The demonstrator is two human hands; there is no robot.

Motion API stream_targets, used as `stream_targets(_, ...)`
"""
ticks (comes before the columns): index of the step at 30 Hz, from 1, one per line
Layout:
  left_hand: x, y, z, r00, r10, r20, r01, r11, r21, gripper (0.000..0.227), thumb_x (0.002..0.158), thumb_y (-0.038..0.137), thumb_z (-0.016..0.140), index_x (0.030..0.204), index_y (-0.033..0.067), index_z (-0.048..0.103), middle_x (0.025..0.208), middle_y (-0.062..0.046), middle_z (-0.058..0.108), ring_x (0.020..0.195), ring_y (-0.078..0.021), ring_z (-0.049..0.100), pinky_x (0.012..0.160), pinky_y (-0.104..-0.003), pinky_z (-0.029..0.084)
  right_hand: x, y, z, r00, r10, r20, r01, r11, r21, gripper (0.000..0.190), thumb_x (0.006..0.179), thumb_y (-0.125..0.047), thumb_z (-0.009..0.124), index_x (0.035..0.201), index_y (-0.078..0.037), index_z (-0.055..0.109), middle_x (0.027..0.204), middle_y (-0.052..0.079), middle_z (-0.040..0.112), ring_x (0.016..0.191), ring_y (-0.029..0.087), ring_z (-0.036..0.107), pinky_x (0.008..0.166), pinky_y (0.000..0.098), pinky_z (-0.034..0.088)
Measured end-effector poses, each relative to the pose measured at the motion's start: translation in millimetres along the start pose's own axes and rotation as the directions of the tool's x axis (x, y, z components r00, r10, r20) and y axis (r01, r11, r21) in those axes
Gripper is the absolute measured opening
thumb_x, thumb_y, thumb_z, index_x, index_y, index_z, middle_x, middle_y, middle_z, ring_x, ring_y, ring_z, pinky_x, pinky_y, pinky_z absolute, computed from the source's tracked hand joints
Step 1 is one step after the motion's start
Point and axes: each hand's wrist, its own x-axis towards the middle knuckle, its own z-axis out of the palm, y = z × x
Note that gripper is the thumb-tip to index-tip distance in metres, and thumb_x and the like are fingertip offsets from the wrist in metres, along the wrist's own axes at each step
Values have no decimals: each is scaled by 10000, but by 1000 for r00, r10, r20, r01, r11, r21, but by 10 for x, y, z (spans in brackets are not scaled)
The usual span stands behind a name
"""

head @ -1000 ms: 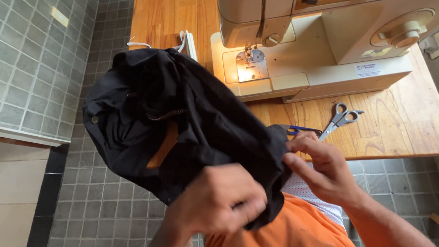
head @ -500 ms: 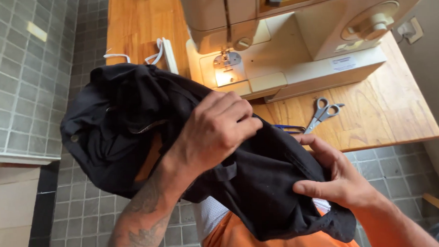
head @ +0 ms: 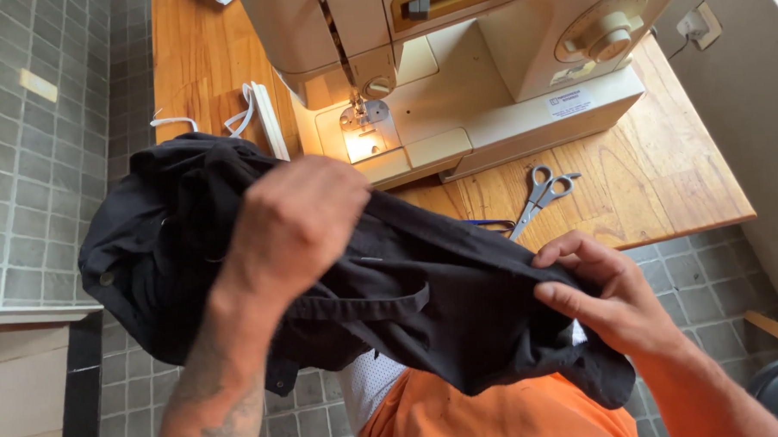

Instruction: Trimming excess threads from a black garment using thread snips at a sewing workstation.

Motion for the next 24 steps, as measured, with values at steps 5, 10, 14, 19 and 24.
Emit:
stream_targets(5, -395, -312, 39, 928, -284, 240, 311, 947, -84, 328, 955, 235, 991, 1119, 108, 738, 1113, -78, 802, 1052, -315, 753, 931, -475, 598, -61, 15, 27, 974, -177, -139, 102, 897, -430, 105, 1060, -173, 810, 1095, -75, 818, 914, 3, 768, 778, 90, 664, 671, 255, 532)
stream_targets(10, -505, -328, 84, 914, -360, 188, 336, 930, 148, 446, 822, 288, 1075, 1168, 138, 837, 1094, -42, 764, 1062, -298, 714, 850, -476, 628, -83, -212, 339, 812, -580, 72, 479, 591, -649, 125, 1043, -120, 784, 1141, -46, 806, 1262, 188, 727, 1149, 298, 737, 1050, 432, 579)
stream_targets(14, -558, -268, 49, 876, -455, 158, 420, 882, 212, 503, 818, 468, 1087, 1154, 160, 873, 1075, -50, 728, 1032, -305, 699, 674, -519, 631, -154, -149, 382, 596, -793, 124, 536, 278, -797, 108, 1035, -26, 828, 1125, 32, 811, 1079, 231, 740, 926, 343, 697, 893, 460, 579)
stream_targets(19, -429, 77, -74, 890, -447, -90, 450, 829, 334, 170, 854, 88, 889, 996, 149, 817, 1005, -43, 687, 953, -307, 652, 606, -457, 571, -159, -175, 310, 715, -695, -78, 448, 540, -713, 95, 1082, 183, 763, 1168, 145, 747, 1120, 284, 789, 969, 320, 771, 878, 366, 600)
stream_targets(24, -151, 257, -736, 918, -330, -220, 391, 845, 364, 153, 945, -21, 868, 1054, 85, 888, 1164, -84, 843, 1188, -332, 741, 1015, -482, 556, -217, -287, -39, 799, -569, -196, 323, 680, -658, 152, 1196, 208, 689, 1340, 207, 738, 1293, 294, 787, 1158, 316, 758, 1012, 353, 591)
